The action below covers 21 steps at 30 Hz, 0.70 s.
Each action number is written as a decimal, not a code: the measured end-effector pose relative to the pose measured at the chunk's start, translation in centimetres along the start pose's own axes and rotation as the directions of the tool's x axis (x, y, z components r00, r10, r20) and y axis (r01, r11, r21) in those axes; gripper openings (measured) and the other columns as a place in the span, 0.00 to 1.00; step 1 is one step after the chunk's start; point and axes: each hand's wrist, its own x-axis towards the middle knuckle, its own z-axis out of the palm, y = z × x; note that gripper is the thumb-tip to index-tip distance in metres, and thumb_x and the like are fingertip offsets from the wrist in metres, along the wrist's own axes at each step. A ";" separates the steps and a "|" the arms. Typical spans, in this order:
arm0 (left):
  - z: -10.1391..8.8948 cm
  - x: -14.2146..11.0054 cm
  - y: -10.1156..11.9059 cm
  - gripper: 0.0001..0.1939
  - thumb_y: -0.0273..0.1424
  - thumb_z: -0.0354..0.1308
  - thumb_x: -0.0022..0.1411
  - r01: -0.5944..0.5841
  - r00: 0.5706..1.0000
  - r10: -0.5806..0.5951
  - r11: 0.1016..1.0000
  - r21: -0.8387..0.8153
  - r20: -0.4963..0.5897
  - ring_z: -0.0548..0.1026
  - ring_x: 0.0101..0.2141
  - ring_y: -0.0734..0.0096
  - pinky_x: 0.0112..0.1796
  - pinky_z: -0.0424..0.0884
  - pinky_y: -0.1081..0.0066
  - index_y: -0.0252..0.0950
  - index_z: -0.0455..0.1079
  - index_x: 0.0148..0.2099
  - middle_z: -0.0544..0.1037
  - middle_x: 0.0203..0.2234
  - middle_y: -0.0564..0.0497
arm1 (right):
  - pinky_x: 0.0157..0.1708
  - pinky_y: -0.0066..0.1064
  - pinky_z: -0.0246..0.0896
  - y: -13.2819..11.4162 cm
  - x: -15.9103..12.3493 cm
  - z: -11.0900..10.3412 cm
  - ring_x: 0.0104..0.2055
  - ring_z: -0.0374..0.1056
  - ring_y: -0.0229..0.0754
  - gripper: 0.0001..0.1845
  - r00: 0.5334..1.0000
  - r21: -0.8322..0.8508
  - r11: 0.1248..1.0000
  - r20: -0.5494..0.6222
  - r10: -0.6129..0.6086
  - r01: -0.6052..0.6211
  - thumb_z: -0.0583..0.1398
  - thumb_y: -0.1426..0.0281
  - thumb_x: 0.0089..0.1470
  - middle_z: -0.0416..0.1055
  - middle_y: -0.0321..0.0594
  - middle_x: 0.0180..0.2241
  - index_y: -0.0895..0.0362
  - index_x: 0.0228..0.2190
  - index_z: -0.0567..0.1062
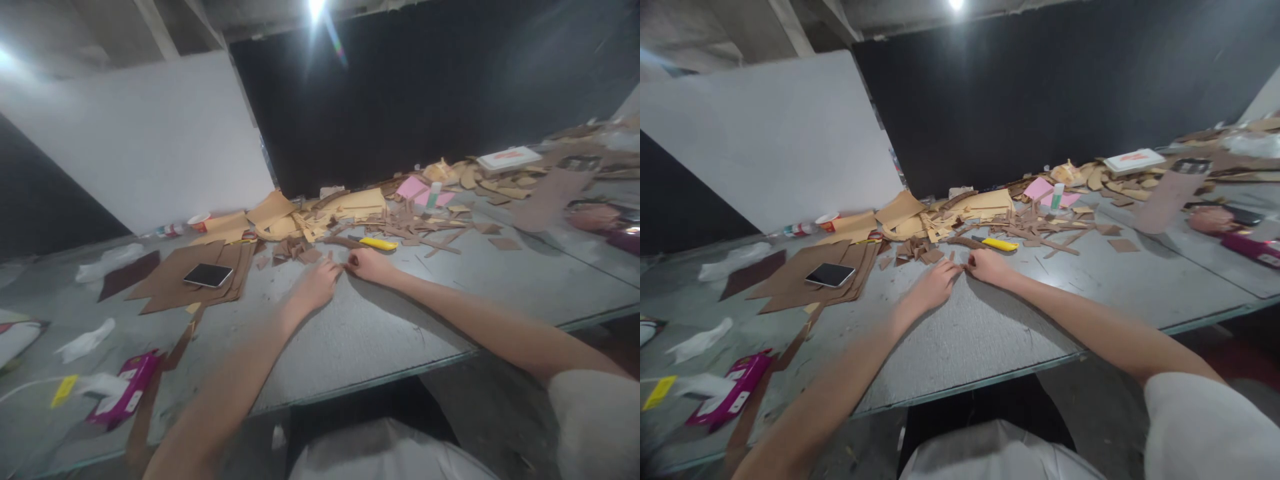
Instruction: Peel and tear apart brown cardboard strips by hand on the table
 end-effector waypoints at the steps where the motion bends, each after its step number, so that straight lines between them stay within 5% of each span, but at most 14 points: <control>1: 0.1 -0.1 0.0 0.23 0.16 0.49 0.69 0.007 1.000 -0.007 1.000 -0.002 -0.006 0.71 0.64 0.54 0.66 0.68 0.51 0.33 0.74 0.61 0.80 0.54 0.40 | 0.32 0.31 0.58 0.0 0.0 0.0 0.38 0.76 0.45 0.10 1.000 0.001 1.000 0.000 0.005 -0.005 0.66 0.63 0.65 0.83 0.43 0.36 0.55 0.34 0.81; 12: 0.1 0.3 -0.4 0.19 0.19 0.51 0.71 -0.070 0.998 0.069 0.995 0.070 0.016 0.72 0.63 0.52 0.66 0.67 0.48 0.35 0.76 0.57 0.79 0.51 0.41 | 0.32 0.33 0.54 -0.4 -0.5 -0.2 0.38 0.74 0.46 0.07 1.000 0.056 0.998 -0.027 -0.002 0.003 0.66 0.64 0.65 0.81 0.43 0.36 0.55 0.41 0.79; 18: 0.1 0.3 0.0 0.20 0.18 0.51 0.70 -0.065 0.998 0.065 0.993 0.096 0.009 0.74 0.59 0.53 0.66 0.68 0.49 0.33 0.77 0.57 0.80 0.50 0.41 | 0.37 0.31 0.54 1.2 -0.6 -1.1 0.36 0.69 0.41 0.05 0.956 0.067 0.954 -0.005 -0.292 0.292 0.64 0.69 0.65 0.78 0.41 0.34 0.57 0.38 0.80; 21: 0.3 0.2 -0.1 0.22 0.18 0.50 0.70 -0.032 0.999 0.033 0.998 0.052 -0.020 0.72 0.61 0.53 0.65 0.69 0.50 0.34 0.77 0.59 0.79 0.52 0.41 | 0.31 0.32 0.48 2.5 -0.5 -2.2 0.27 0.59 0.38 0.19 0.908 0.095 0.909 0.077 -0.412 0.405 0.60 0.64 0.69 0.70 0.36 0.24 0.57 0.26 0.77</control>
